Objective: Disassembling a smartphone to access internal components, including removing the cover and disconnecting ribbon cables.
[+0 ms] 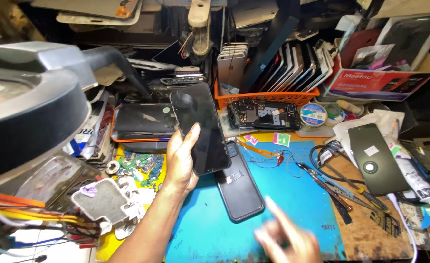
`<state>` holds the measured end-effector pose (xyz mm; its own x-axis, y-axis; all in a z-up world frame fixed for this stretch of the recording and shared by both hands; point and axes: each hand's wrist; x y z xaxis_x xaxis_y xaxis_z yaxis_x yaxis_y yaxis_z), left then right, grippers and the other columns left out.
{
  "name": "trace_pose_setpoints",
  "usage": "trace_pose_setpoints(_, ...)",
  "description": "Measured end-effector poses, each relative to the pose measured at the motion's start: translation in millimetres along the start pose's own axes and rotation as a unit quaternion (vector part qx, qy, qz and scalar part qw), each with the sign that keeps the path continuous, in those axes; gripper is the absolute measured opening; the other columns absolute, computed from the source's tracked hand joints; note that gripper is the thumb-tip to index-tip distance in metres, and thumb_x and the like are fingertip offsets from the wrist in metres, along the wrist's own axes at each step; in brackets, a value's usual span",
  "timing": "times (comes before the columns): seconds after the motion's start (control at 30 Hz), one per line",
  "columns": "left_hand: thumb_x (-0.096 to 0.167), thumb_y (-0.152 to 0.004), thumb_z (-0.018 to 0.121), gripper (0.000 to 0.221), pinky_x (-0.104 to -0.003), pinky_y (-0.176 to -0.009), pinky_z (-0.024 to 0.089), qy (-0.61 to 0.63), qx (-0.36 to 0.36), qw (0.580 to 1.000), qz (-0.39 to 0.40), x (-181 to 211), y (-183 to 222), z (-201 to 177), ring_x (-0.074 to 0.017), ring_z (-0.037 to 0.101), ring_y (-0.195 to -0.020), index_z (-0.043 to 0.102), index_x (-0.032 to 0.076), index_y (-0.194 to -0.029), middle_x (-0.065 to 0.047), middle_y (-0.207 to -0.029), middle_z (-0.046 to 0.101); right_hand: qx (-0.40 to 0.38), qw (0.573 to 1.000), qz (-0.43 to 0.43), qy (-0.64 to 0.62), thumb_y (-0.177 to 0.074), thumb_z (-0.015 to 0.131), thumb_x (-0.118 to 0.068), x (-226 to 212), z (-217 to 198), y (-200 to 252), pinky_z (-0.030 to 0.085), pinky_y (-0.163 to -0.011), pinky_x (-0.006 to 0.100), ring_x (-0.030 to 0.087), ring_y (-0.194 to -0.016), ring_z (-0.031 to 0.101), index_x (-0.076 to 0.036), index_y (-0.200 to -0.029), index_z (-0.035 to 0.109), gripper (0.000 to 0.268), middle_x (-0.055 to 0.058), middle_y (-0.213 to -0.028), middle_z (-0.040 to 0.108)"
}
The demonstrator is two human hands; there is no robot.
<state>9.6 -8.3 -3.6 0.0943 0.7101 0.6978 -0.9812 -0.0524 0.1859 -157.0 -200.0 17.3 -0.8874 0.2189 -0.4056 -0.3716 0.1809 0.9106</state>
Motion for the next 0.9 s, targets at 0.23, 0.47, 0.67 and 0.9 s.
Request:
trace_pose_setpoints(0.23,0.011,-0.097,0.063,0.026,-0.041,-0.088,0.063,0.017,-0.004,0.999,0.035,5.2,-7.7,-6.7,-0.0275,0.074,-0.101,0.067,0.002,-0.121,-0.016,-0.111,0.075,-0.016,0.809,-0.504,0.302,-0.084,0.075,-0.024,-64.2,45.1,-58.1,0.044,-0.056,0.026,0.007,-0.054,0.052,-0.022,-0.119,0.071,0.035,-0.006,-0.074,0.075)
trace_pose_setpoints(0.47,0.021,-0.093,0.065,0.035,-0.046,-0.085,0.064,-0.029,0.004,1.0,-0.013,19.5,3.7,3.3,-0.0336,0.074,-0.103,0.066,0.004,-0.124,-0.017,-0.109,0.075,-0.009,0.787,-0.478,0.39,-0.09,0.074,-0.024,-72.4,50.5,-65.5,0.048,-0.059,0.031,0.01,-0.059,0.064,-0.02,-0.105,0.074,0.016,-0.005,-0.074,0.077)
trace_pose_setpoints(0.67,0.019,-0.092,0.066,0.032,-0.046,-0.083,0.064,-0.033,0.019,0.999,-0.033,24.0,8.8,9.7,-0.0337,0.074,-0.102,0.065,0.004,-0.12,-0.017,-0.108,0.075,0.018,0.721,-0.492,0.488,-0.093,0.066,-0.027,-73.2,56.3,-69.1,0.052,-0.063,0.041,0.026,-0.072,0.074,-0.019,-0.106,0.078,0.019,0.005,-0.084,0.081)
trace_pose_setpoints(0.9,0.019,-0.092,0.067,0.03,-0.045,-0.08,0.064,-0.034,0.014,0.999,-0.032,17.4,6.6,4.5,-0.0339,0.075,-0.101,0.066,0.004,-0.118,-0.016,-0.103,0.075,0.118,0.642,-0.464,0.599,-0.093,0.069,-0.044,-68.7,54.8,-70.0,0.048,-0.054,0.054,0.043,-0.067,0.065,-0.035,-0.116,0.069,0.025,0.014,-0.068,0.069)
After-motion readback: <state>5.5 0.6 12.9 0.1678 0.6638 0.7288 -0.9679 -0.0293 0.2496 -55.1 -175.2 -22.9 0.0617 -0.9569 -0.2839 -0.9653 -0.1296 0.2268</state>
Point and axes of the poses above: each hand's wrist, its own y-axis away from the middle knuckle, its own z-axis out of the palm, x = y × z
